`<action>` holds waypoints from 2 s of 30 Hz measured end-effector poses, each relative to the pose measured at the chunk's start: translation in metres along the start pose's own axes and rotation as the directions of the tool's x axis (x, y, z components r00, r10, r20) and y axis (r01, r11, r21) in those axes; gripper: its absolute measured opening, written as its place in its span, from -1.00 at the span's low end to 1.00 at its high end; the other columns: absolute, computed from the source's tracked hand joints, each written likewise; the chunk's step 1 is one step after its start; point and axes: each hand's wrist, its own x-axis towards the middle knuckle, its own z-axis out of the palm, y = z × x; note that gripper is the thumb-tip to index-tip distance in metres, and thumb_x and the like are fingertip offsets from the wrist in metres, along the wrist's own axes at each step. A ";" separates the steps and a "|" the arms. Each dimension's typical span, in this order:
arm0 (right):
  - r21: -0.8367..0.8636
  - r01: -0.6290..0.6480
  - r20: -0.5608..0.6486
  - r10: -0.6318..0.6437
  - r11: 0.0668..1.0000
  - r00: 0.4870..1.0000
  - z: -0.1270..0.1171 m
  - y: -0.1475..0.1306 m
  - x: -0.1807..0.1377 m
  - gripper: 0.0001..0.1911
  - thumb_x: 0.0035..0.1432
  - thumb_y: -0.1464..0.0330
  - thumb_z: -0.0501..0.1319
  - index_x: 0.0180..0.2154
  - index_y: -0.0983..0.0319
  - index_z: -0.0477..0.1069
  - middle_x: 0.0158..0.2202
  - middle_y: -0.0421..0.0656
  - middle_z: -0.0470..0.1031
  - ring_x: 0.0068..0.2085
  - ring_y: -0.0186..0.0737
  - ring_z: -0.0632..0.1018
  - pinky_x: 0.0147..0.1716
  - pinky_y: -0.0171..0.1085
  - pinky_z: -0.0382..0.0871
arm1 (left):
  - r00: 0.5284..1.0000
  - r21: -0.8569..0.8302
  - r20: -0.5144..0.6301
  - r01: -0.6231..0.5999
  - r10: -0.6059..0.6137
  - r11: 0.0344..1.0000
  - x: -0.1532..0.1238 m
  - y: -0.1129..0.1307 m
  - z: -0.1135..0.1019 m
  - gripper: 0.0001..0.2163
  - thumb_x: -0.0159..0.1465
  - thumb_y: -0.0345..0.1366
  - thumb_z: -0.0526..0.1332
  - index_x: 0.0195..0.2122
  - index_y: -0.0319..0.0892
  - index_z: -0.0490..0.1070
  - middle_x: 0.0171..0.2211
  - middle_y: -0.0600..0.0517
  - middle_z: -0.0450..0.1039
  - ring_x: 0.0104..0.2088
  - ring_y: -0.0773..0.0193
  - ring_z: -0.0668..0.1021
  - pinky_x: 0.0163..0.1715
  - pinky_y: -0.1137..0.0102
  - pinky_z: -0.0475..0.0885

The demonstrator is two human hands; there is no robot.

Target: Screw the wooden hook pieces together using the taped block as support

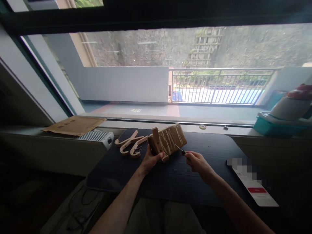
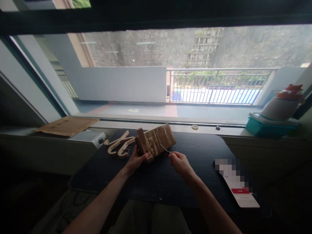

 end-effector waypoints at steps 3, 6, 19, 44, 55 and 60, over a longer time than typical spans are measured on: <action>-0.015 0.115 -0.029 -0.115 0.993 0.993 0.002 0.017 -0.001 -0.65 -0.05 0.27 0.17 -0.21 0.33 0.43 -0.64 -0.34 0.17 -0.63 -0.46 0.14 -0.67 -0.40 -0.04 | 1.000 -0.017 0.013 0.028 -0.028 0.999 -0.006 0.006 -0.003 -0.41 0.03 -0.26 0.32 0.09 -0.12 0.14 -0.08 -0.04 0.41 -0.04 0.09 0.46 -0.05 0.21 0.37; -0.081 0.172 -0.039 -0.175 0.982 0.984 0.008 0.031 -0.001 -0.51 -0.05 0.23 0.19 -0.08 0.36 0.42 -0.63 -0.31 0.24 -0.60 -0.41 0.22 -0.62 -0.37 0.08 | 0.999 -0.027 -0.003 0.043 -0.043 0.999 -0.007 0.008 -0.004 -0.41 0.06 -0.28 0.28 0.12 -0.11 0.12 -0.07 -0.03 0.41 -0.03 0.10 0.45 0.00 0.20 0.33; -0.222 0.286 0.025 -0.288 0.932 0.957 0.024 0.030 0.002 -0.51 0.02 0.12 0.17 -0.09 0.29 0.49 -0.42 -0.12 0.51 -0.35 -0.15 0.49 -0.36 -0.23 0.36 | 0.998 -0.092 0.001 0.070 -0.070 0.993 -0.007 0.000 -0.007 -0.40 0.05 -0.30 0.28 0.12 -0.14 0.10 -0.01 -0.05 0.39 0.02 0.07 0.43 0.07 0.19 0.28; -0.606 0.383 0.122 -0.393 0.698 0.911 0.014 -0.012 -0.006 -0.59 0.14 0.23 0.06 -0.02 0.21 0.41 -0.15 -0.07 0.53 -0.11 -0.08 0.50 -0.15 -0.16 0.32 | 0.998 -0.063 0.005 0.062 -0.062 0.996 -0.008 0.003 -0.007 -0.33 0.04 -0.33 0.28 0.19 -0.13 0.07 0.01 -0.09 0.38 0.03 0.02 0.41 0.05 0.17 0.29; -0.573 0.437 0.111 -0.462 0.694 0.880 0.013 -0.005 0.000 -0.62 0.14 0.26 0.09 -0.05 0.23 0.45 -0.12 -0.08 0.53 -0.10 -0.09 0.51 -0.12 -0.16 0.34 | 0.998 -0.045 0.005 0.063 -0.063 0.997 -0.008 0.006 -0.006 -0.36 0.05 -0.31 0.25 0.17 -0.15 0.09 -0.03 -0.08 0.40 0.02 0.02 0.42 0.05 0.17 0.27; -0.706 0.458 0.163 -0.505 0.541 0.848 0.014 -0.011 -0.006 -0.65 0.17 0.33 0.06 -0.03 0.20 0.43 -0.15 -0.09 0.52 -0.16 -0.15 0.52 -0.19 -0.22 0.34 | 0.995 -0.062 -0.010 0.095 -0.096 0.993 -0.008 0.007 -0.005 -0.38 0.03 -0.31 0.27 0.15 -0.14 0.13 0.01 -0.08 0.38 0.02 0.03 0.42 0.05 0.18 0.27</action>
